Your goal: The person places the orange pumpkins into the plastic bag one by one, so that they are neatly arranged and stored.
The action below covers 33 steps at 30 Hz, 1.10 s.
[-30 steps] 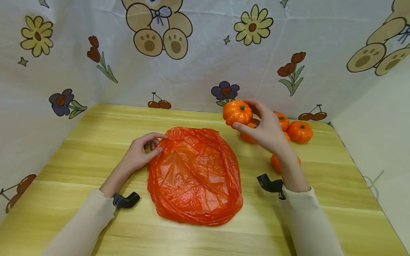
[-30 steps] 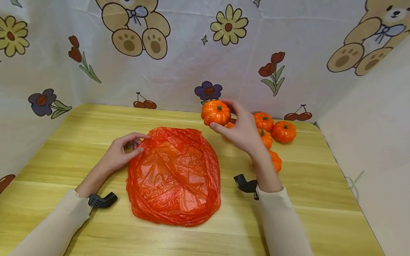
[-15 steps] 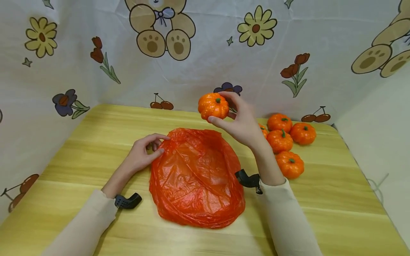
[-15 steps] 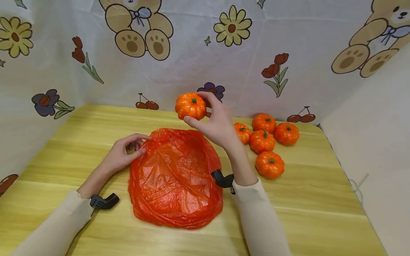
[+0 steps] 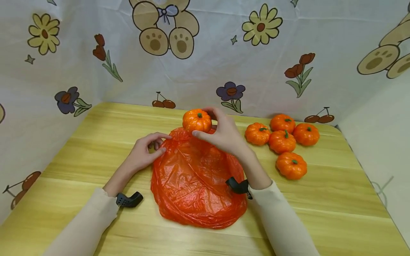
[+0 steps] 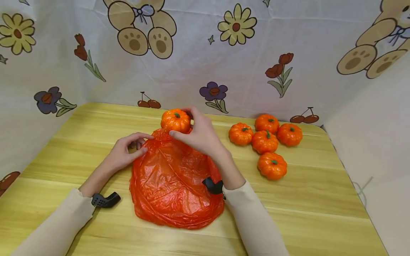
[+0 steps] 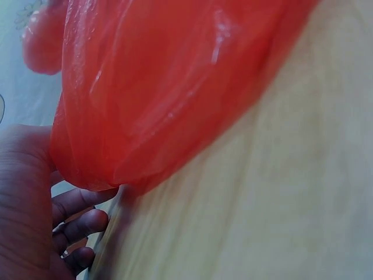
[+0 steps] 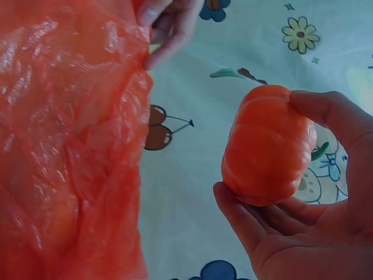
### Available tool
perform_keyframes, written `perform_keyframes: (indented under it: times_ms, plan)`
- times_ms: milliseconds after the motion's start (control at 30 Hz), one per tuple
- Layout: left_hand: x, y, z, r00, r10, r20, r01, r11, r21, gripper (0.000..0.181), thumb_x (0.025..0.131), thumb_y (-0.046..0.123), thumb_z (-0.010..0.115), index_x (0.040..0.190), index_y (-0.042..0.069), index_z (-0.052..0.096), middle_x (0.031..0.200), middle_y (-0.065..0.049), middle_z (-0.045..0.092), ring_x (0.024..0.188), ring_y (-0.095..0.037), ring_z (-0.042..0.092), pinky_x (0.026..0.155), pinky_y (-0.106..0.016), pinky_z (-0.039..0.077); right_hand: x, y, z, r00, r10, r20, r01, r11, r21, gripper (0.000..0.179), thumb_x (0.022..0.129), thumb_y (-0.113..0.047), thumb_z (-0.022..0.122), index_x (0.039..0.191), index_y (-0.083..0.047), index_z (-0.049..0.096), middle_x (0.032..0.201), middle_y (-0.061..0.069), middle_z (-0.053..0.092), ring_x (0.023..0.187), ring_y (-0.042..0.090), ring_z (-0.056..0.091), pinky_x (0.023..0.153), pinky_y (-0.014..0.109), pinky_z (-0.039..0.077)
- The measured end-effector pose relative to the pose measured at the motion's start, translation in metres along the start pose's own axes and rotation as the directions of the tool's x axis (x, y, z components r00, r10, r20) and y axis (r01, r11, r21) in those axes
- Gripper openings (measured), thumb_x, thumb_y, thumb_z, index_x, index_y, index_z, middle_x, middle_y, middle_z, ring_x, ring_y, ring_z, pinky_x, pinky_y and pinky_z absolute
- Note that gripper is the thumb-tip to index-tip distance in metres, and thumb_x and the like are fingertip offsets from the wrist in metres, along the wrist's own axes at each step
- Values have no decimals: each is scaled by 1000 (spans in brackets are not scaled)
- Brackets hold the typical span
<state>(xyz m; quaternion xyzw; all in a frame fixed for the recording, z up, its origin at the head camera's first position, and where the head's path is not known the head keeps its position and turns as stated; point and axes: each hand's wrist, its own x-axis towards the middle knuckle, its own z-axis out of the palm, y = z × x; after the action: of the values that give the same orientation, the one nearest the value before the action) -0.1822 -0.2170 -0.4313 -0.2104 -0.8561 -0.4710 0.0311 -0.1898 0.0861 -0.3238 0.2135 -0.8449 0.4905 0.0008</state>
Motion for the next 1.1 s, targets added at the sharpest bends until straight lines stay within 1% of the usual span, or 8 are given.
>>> perform_keyframes:
  times_ms: [167,367,533,667,767,867,1100]
  plan:
    - [-2,-1,0,1000,0,-9,0,1000,1,36,96,11,75,129,23,73,95,-2,62,82,-20,53,71,-29,44,3,6,15,997,29,66,-28,999,-19,71,88,-25,85,147,-8,49,142,9,59,127,22,63,104,39,56]
    - [-2,-1,-1,1000,1,-10,-1,1000,10,36,96,10,75,129,23,74,94,-1,62,81,-19,53,70,-29,44,4,17,29,992,36,117,-21,991,-130,69,86,-31,87,142,-10,53,137,7,64,126,26,65,104,42,56]
    - [-2,-2,0,1000,5,-6,-5,1000,12,36,96,11,75,130,24,73,94,-1,63,82,-19,53,70,-29,44,4,25,36,987,59,147,-31,983,-182,69,85,-34,89,141,-12,55,133,6,65,120,23,65,102,42,56]
    - [-1,-4,0,1000,5,-4,-5,1000,8,36,96,11,75,129,25,73,93,-1,63,82,-19,53,70,-29,44,4,30,41,982,68,175,-35,982,-185,70,85,-34,89,142,-12,54,132,6,65,116,22,65,100,42,56]
    - [0,-3,-1,1000,9,-3,-9,1000,4,36,96,11,75,129,25,73,92,-1,63,81,-19,53,70,-30,44,3,34,45,978,71,195,-36,983,-178,72,85,-32,89,144,-11,53,134,7,64,117,23,64,102,42,55]
    - [0,-2,-1,1000,14,-2,-14,1000,8,36,96,11,74,129,25,73,92,-1,63,81,-19,53,71,-30,44,2,37,49,978,75,196,-39,983,-178,74,84,-32,90,145,-11,52,135,7,64,118,23,64,104,43,54]
    - [-1,0,-1,1000,-1,2,1,1000,15,37,96,10,73,130,24,73,95,-2,63,82,-20,53,71,-30,43,3,40,55,976,73,205,-35,982,-183,76,86,-33,89,147,-12,49,136,7,63,119,23,63,104,43,55]
